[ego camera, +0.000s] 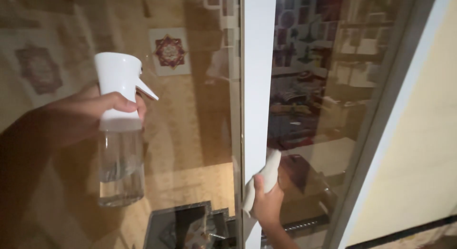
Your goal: The person sprays a glass window with a spray bottle and wipes it with a cloth. They clean the window pane and the frame, moving around the window to reach different areas.
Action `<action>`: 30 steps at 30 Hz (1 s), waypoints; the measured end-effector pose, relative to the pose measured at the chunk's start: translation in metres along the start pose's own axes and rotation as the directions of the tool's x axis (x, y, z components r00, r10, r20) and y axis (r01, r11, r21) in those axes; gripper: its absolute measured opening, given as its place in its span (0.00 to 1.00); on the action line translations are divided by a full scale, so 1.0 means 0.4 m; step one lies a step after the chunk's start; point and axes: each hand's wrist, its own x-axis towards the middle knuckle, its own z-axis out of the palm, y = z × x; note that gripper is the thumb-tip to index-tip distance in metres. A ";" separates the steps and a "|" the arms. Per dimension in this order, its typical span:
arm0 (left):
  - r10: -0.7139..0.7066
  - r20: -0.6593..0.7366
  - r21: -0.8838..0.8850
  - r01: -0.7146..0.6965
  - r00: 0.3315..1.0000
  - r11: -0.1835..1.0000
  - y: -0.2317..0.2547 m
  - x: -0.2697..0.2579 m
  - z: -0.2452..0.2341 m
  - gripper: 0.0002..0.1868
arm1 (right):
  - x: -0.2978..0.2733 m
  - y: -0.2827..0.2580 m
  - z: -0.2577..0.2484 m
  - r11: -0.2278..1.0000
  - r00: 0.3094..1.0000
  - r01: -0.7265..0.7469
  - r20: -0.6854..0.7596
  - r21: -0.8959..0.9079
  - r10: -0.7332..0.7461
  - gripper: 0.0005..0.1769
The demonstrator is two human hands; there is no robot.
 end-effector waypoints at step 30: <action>-0.053 -0.161 0.029 0.058 0.986 0.998 -0.086 -0.158 0.144 0.23 | -0.034 -0.202 0.059 0.114 0.275 0.905 0.360 -0.410 -0.891 0.36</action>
